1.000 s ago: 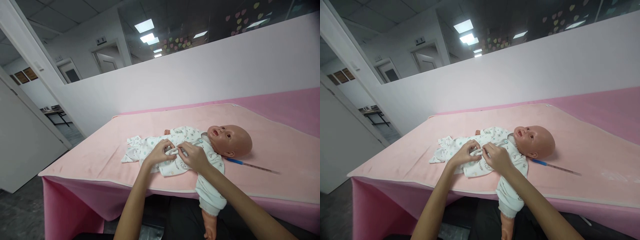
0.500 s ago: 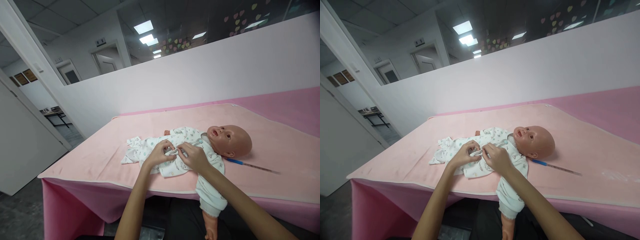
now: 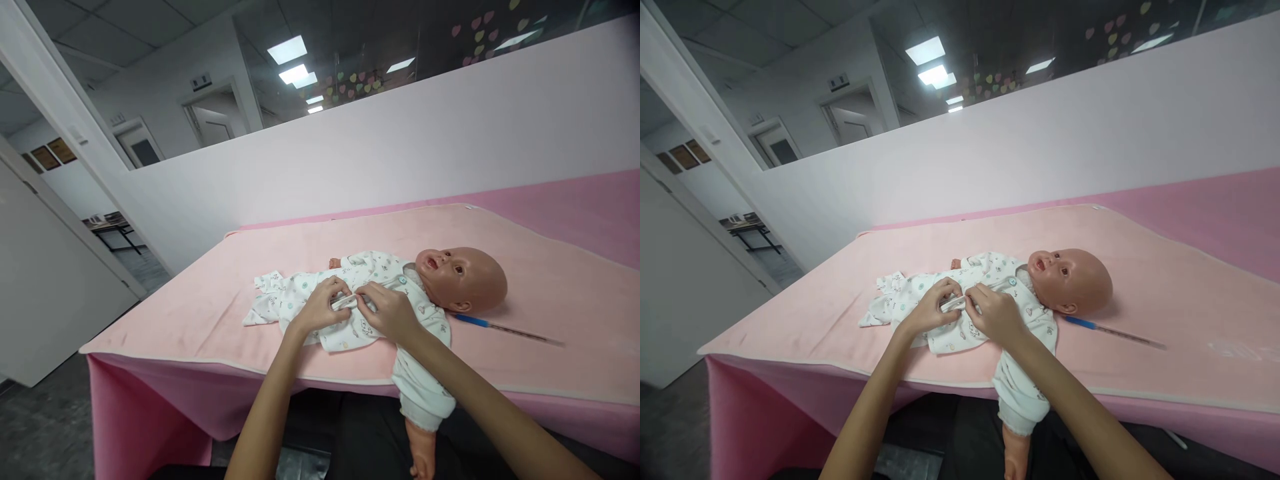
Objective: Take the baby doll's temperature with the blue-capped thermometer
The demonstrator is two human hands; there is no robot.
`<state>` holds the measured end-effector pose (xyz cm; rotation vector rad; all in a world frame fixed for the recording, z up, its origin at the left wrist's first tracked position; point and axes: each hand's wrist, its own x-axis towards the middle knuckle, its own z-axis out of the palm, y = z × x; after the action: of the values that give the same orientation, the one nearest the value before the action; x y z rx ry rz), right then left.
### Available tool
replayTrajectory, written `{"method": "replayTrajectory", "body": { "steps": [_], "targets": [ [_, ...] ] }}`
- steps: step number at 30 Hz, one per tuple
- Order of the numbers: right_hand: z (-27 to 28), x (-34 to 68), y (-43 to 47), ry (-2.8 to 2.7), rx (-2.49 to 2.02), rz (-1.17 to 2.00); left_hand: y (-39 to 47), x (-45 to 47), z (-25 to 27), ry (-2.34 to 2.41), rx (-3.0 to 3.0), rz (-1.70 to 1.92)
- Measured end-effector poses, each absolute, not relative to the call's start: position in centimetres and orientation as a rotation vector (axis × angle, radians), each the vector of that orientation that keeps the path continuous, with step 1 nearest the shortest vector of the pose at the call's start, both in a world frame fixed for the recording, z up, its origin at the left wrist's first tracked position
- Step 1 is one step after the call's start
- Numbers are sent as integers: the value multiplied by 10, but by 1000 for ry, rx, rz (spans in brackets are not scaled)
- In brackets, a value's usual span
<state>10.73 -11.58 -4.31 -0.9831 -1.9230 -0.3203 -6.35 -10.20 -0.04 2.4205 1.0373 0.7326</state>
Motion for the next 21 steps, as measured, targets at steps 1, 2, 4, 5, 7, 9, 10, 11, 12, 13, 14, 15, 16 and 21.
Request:
{"method": "replayTrajectory", "body": {
  "steps": [1,2,4,5,7,9,10,11,12,13,14,15,16,21],
  "targets": [
    [-43,107,-116,-1924,-984,-317,-102,-63,0,1042,2417,732],
    [-43,108,-116,-1925,-985,-316,-102,-63,0,1047,2413,729],
    [-42,108,-116,-1923,-984,-320,-103,-63,0,1053,2403,728],
    [-42,107,-116,-1920,-984,-324,-103,-63,0,1056,2399,728],
    [-42,107,-117,-1919,-983,-328,-102,-63,-1,1063,2395,731],
    [-42,107,-117,-1920,-983,-327,-102,-62,-1,1074,2400,731],
    [-42,107,-117,-1920,-983,-326,-102,-62,-1,1076,2406,732],
    [-42,107,-117,-1920,-985,-323,-102,-62,-1,1075,2412,734],
    [-42,107,-117,-1920,-986,-318,-102,-62,-2,1070,2418,737],
    [-42,107,-117,-1921,-986,-313,-102,-63,-2,1063,2423,740],
    [-42,108,-117,-1923,-985,-309,-102,-63,-2,1057,2425,743],
    [-42,108,-117,-1925,-982,-306,-102,-63,-2,1053,2423,744],
    [-42,108,-117,-1928,-978,-305,-102,-63,-2,1050,2418,744],
    [-42,108,-117,-1935,-982,-304,-102,-63,-1,1039,2377,738]
  ]
}}
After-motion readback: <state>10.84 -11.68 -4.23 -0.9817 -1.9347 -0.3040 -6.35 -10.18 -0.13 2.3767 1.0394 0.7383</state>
